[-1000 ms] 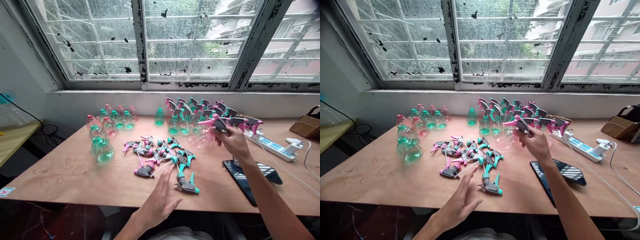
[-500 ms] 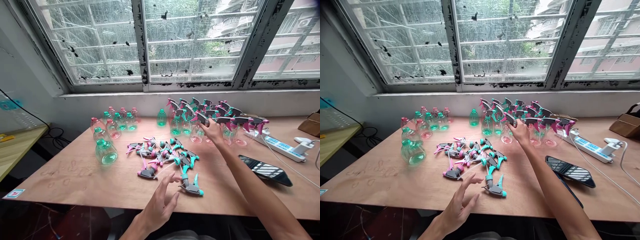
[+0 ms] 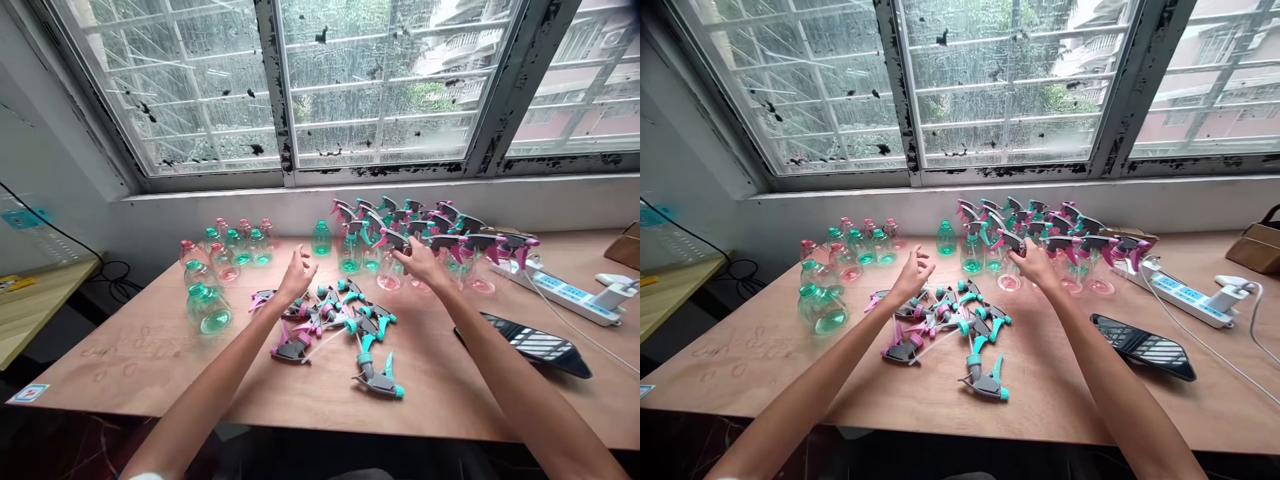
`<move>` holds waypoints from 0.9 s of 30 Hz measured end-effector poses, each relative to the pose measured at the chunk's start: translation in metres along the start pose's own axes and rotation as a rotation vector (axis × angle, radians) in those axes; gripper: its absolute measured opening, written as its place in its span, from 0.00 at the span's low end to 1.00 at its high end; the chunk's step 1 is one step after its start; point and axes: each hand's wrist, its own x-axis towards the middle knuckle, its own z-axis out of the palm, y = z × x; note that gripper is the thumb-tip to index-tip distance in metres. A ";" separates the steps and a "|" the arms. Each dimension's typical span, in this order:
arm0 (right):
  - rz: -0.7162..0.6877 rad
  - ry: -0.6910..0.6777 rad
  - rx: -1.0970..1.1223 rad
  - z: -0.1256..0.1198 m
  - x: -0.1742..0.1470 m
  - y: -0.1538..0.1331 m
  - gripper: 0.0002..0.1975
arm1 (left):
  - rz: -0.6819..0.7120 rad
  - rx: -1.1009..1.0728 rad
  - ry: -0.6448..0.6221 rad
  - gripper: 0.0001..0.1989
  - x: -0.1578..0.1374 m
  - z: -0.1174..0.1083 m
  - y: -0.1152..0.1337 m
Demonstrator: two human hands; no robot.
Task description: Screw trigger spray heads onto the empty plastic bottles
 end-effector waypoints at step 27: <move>-0.187 -0.121 -0.436 -0.046 -0.100 -0.057 0.28 | 0.067 0.262 0.150 0.20 0.084 -0.006 -0.014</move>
